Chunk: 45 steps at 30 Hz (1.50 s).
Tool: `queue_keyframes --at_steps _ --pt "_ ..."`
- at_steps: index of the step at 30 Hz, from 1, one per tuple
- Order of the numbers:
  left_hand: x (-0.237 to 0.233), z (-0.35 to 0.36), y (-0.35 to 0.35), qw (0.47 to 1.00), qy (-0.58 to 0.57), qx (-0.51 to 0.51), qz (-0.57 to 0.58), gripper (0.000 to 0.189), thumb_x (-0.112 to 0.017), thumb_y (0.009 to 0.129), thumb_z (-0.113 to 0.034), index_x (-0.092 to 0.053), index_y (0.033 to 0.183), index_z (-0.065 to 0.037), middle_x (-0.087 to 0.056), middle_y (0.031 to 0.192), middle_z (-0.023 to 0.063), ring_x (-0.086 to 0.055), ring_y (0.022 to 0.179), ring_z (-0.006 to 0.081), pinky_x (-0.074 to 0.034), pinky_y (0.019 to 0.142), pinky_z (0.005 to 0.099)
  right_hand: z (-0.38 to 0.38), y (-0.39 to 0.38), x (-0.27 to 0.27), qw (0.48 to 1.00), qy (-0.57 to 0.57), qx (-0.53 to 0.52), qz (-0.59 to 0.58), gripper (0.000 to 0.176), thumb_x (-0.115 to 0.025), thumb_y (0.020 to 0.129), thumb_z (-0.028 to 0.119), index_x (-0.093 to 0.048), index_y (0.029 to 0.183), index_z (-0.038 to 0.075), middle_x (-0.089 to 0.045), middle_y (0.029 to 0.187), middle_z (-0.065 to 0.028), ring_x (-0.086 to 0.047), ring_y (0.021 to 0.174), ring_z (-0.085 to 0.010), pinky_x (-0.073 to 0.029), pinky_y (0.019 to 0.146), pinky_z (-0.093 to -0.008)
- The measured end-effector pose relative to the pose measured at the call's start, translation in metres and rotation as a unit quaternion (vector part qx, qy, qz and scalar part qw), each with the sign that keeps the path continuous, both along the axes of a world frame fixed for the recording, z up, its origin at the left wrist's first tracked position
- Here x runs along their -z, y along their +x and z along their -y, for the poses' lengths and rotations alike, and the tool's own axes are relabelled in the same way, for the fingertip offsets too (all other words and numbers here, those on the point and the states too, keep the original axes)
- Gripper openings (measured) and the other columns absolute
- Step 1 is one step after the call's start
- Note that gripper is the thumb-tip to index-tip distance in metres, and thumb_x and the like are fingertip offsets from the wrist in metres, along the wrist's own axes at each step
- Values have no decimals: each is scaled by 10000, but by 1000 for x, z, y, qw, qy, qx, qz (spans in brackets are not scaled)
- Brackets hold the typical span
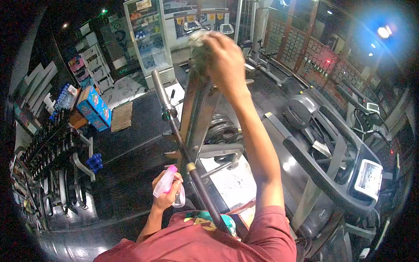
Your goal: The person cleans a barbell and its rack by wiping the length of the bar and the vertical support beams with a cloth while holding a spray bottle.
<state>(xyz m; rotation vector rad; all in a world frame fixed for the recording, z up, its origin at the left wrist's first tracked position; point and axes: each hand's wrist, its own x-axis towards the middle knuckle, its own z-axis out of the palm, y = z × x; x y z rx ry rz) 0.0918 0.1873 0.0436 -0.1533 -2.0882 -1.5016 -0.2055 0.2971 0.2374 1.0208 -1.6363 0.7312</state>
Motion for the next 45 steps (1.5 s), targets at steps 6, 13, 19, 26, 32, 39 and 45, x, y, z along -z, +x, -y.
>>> queue_keyframes --at_steps 6,13,19,26,32,39,45 --pt "-4 1 -1 1000 -21 8 -2 87 -574 861 44 -583 941 10 -621 826 92 -556 564 82 -473 532 246 6 -24 -1 982 32 124 142 368 -685 730 112 -600 1086 73 -579 1149 -113 -572 1066 -338 -486 899 -425" --pt "2 11 7 994 84 -21 63 68 -606 839 10 -604 906 -5 -625 773 70 -609 591 120 -483 539 270 -33 -83 40 909 -99 -147 376 330 -480 962 69 -531 1280 -5 -639 1129 -45 -575 997 -111 -442 888 -249" --pt "5 16 7 998 39 -27 34 88 -601 833 25 -598 916 -6 -624 776 68 -607 572 123 -481 538 270 -23 -61 100 761 -322 -302 474 282 -472 972 103 -563 1215 -8 -616 1080 -32 -559 936 -130 -447 852 -281" --pt "13 11 7 994 104 -11 44 79 -605 836 20 -590 908 -7 -625 776 67 -604 547 125 -476 523 269 27 47 316 890 -233 -88 382 576 -470 749 -67 -504 1323 -31 -434 1431 -227 -407 1352 -285 -297 1110 -331" --pt "11 12 8 995 87 -19 42 72 -606 834 16 -596 901 -10 -629 775 73 -608 555 129 -480 529 270 3 58 297 852 -262 -72 447 418 -544 817 -32 -573 1234 -50 -626 1207 -211 -581 1157 -245 -427 986 -336" --pt "6 18 16 997 54 -47 35 63 -620 823 5 -604 880 -15 -635 782 87 -634 627 162 -498 577 288 -21 -8 76 939 -298 -99 139 645 -398 745 -161 -481 1355 30 -424 1460 -175 -411 1347 -288 -315 1114 -356" --pt "-5 24 22 999 -17 -13 28 60 -626 821 -16 -607 877 -24 -632 770 89 -650 664 191 -509 604 297 -5 -9 90 967 -216 -56 124 635 -446 692 -176 -578 1263 69 -488 1409 -165 -466 1304 -339 -385 1067 -367"
